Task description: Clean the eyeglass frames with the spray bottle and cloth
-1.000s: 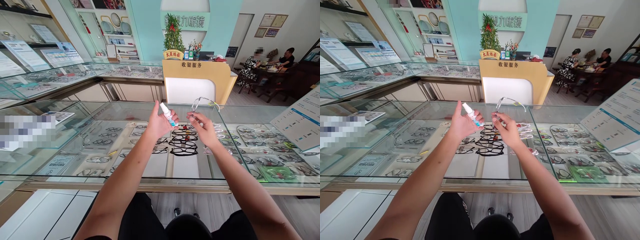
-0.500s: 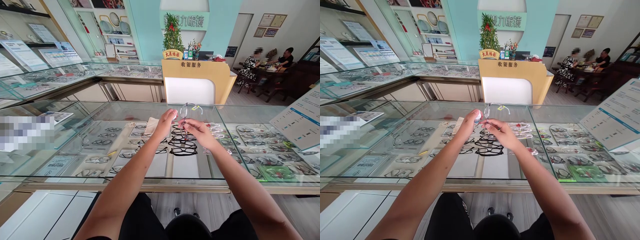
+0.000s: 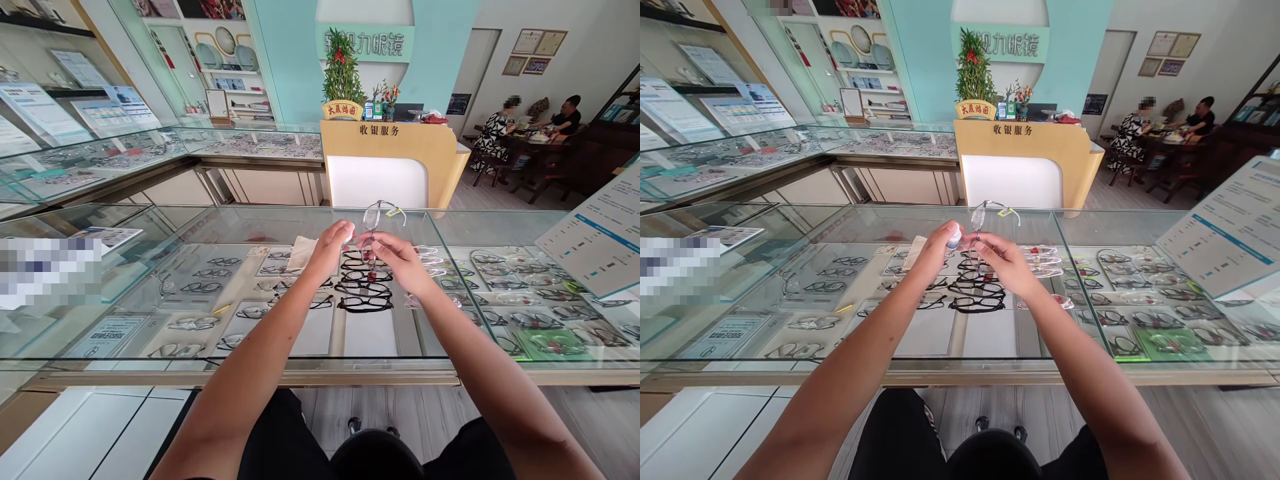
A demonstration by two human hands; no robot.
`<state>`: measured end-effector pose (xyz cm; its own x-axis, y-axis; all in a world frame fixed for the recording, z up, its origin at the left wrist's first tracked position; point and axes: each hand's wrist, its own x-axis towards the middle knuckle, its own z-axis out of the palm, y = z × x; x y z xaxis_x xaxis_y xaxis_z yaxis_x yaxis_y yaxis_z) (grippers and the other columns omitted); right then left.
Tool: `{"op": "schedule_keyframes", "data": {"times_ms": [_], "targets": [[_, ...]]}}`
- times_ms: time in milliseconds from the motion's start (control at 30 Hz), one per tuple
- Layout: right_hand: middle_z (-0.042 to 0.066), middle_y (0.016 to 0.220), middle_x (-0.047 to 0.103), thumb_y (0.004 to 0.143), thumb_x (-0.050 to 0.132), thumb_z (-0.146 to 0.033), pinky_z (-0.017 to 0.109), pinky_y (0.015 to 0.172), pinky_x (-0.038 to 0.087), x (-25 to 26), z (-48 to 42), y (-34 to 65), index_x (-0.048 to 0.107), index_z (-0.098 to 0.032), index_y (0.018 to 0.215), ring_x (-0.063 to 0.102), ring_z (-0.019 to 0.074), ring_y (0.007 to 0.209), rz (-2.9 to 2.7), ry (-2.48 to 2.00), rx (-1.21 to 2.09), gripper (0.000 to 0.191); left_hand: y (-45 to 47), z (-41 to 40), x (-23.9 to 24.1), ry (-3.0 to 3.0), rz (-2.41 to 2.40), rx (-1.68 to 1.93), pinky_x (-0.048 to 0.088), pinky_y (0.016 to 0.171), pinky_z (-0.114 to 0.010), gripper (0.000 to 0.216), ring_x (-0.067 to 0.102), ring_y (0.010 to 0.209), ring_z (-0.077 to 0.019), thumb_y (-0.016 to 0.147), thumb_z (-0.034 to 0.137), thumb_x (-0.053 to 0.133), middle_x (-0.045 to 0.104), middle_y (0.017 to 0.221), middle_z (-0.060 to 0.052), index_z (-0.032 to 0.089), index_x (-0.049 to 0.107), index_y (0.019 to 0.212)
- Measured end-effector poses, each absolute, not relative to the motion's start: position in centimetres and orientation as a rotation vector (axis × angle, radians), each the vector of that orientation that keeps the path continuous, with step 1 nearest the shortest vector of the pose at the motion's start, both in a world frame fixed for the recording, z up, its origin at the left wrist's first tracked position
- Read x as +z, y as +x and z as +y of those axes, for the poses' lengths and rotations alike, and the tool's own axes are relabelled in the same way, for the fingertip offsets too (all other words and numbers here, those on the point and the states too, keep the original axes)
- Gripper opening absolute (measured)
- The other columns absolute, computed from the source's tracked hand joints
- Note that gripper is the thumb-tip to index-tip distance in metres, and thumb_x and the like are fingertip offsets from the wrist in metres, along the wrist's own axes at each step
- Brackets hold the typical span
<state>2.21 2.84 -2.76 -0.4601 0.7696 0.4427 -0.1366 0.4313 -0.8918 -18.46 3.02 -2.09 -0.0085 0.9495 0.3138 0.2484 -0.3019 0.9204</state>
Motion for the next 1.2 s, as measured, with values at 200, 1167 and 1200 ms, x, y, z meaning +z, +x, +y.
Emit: {"op": "schedule_keyframes", "data": {"times_ms": [200,1167,1200], "targets": [[0.004,0.117,0.083,0.098,0.074,-0.074,0.038,0.094,0.056,-2.8,3.5,2.5,0.085,-0.031,0.125,0.068,0.0199,0.091,-1.601,-0.625,1.129,0.052,-18.4,3.1,-2.9,1.745,1.187,1.249,0.052,0.083,-0.034,0.044,0.059,0.089,-0.0222,0.099,0.064,0.057,0.059,0.084,-0.003,0.023,0.056,0.084],[0.004,0.126,0.083,0.106,0.069,-0.063,0.036,0.084,0.054,-3.9,4.3,3.1,0.083,-0.033,0.129,0.07,0.0189,0.088,-1.598,-0.62,1.171,0.041,-33.6,9.3,-5.8,0.863,2.14,1.609,0.06,0.086,-0.041,0.033,0.072,0.095,-0.0269,0.081,0.007,0.068,0.072,0.106,-0.01,0.02,0.064,0.111],[0.003,0.126,0.083,0.106,0.069,-0.063,0.036,0.084,0.054,-4.0,4.3,3.2,0.083,-0.033,0.128,0.07,0.0189,0.088,-1.596,-0.619,1.171,0.04,-33.9,9.4,-6.1,0.882,2.162,1.594,0.061,0.087,-0.042,0.034,0.072,0.095,-0.0276,0.08,0.007,0.068,0.072,0.105,-0.01,0.019,0.065,0.112]]}}
